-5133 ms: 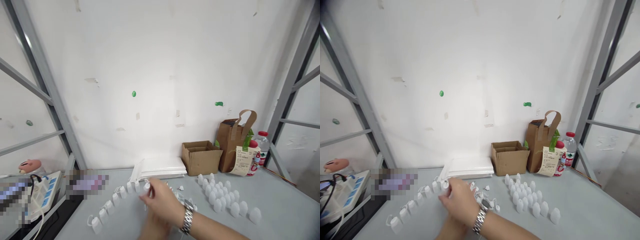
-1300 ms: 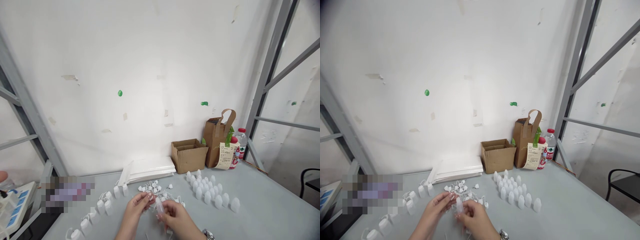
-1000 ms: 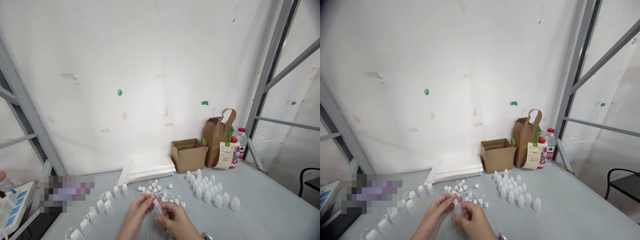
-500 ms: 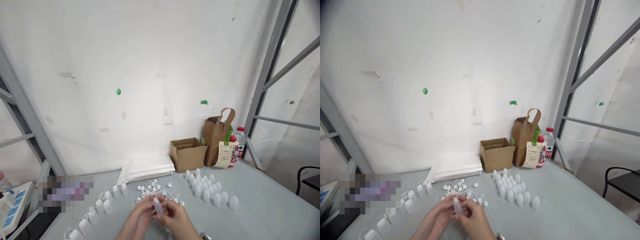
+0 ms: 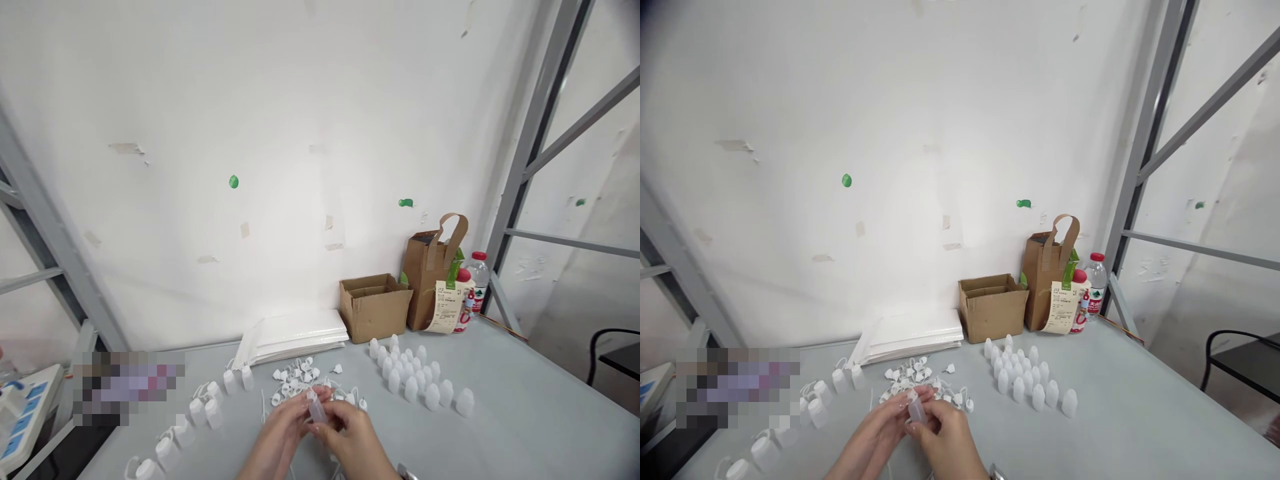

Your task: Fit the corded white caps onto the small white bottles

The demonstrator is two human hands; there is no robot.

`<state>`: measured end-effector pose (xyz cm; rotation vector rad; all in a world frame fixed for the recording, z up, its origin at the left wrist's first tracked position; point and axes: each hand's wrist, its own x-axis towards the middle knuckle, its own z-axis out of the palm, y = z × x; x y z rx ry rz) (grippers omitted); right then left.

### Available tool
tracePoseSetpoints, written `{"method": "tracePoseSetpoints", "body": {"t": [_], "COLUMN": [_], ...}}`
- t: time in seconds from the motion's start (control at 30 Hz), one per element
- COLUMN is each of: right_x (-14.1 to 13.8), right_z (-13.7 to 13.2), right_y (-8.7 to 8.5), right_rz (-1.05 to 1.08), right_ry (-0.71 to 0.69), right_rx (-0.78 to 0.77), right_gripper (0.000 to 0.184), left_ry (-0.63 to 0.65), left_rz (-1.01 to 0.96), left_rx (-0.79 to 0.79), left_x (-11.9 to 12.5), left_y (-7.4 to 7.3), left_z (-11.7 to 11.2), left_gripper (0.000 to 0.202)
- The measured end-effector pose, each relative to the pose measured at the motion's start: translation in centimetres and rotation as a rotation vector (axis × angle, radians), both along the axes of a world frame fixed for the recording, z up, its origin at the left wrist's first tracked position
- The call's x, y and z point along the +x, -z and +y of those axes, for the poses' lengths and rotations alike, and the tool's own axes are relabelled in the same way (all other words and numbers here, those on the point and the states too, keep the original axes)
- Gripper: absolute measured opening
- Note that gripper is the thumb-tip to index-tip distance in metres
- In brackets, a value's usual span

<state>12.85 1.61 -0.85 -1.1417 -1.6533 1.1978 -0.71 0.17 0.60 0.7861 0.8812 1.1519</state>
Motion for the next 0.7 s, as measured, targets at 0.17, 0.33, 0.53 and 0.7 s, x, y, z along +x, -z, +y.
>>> {"method": "tracePoseSetpoints", "body": {"t": [0.17,0.33,0.53,0.7], "right_x": [0.2,0.2,0.4,0.5], "right_z": [-0.2,-0.3,-0.1,-0.1], "right_y": [0.6,1.0,1.3,2.4], "right_rz": [-0.162,-0.194,-0.245,-0.299], "right_ry": [0.048,0.058,0.053,0.084], "right_rx": [0.172,0.246,0.312,0.504], "right_gripper": [0.008,0.003,0.005,0.008], "left_ry": [-0.074,-0.056,-0.009,-0.026], "left_rz": [0.035,-0.006,-0.121,-0.133], "left_rx": [-0.017,0.030,-0.017,-0.024], "left_x": [0.7,1.0,0.8,0.6], "left_y": [0.0,-0.1,-0.1,0.7], "left_z": [-0.3,-0.5,-0.5,-0.2], "left_gripper": [0.038,0.026,0.030,0.035]}}
